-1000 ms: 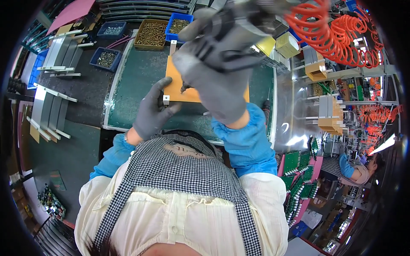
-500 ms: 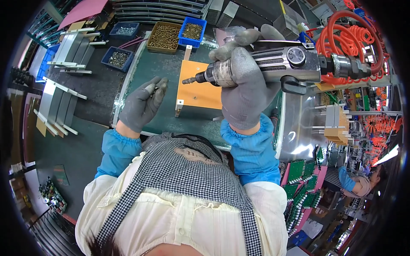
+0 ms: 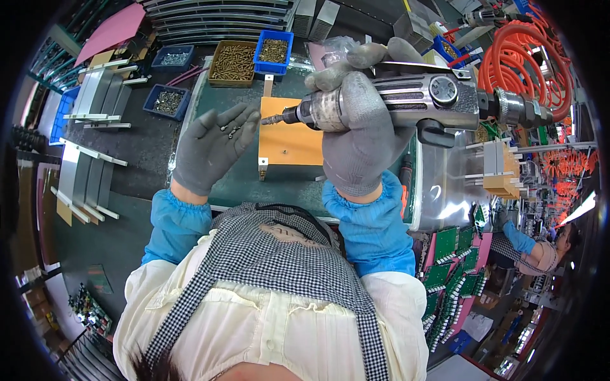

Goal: The recorder uses a pneumatic screwdriver to attach metal brackets and plastic frames to orange panels as part of an assembly line process.

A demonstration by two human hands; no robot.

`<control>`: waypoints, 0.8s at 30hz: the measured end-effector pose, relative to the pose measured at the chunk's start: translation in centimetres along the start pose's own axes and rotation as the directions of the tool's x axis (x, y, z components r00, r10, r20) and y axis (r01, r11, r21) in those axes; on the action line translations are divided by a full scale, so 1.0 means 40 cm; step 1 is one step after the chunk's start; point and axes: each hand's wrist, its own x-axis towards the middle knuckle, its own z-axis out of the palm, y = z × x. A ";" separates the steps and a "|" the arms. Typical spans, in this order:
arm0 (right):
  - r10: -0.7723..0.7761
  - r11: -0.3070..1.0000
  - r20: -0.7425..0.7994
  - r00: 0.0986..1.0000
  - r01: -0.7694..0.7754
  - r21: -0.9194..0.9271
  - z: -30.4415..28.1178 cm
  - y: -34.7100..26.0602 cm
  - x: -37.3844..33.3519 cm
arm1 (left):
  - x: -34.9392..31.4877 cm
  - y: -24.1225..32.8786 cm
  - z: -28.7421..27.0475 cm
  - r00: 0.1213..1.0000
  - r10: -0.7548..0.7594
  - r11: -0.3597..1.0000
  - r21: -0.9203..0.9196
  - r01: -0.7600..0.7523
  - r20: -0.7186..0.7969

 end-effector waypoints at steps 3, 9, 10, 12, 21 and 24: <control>0.004 1.000 -0.010 1.000 -0.003 0.029 -0.005 -0.003 0.003 | 0.018 0.017 -0.033 0.995 -0.062 0.995 0.085 0.056 0.073; -0.004 1.000 -0.067 0.998 0.004 -0.007 -0.011 -0.011 0.011 | 0.052 0.019 -0.093 0.978 -0.096 0.977 0.206 0.058 0.183; -0.005 1.000 -0.073 0.997 0.004 -0.013 -0.009 -0.014 0.012 | 0.059 0.023 -0.102 0.978 -0.104 0.976 0.206 0.066 0.181; -0.010 1.000 -0.108 0.994 0.012 0.022 -0.005 -0.020 0.012 | 0.068 0.026 -0.111 0.938 -0.129 0.971 0.235 0.054 0.320; -0.059 0.998 -0.142 0.988 0.056 -0.030 -0.024 -0.049 0.014 | 0.060 -0.011 0.050 0.993 -0.094 0.948 0.311 0.065 0.078; -0.066 0.996 -0.177 0.982 0.054 -0.073 -0.032 -0.057 0.015 | 0.065 -0.019 0.032 0.995 -0.088 0.905 0.422 0.057 0.056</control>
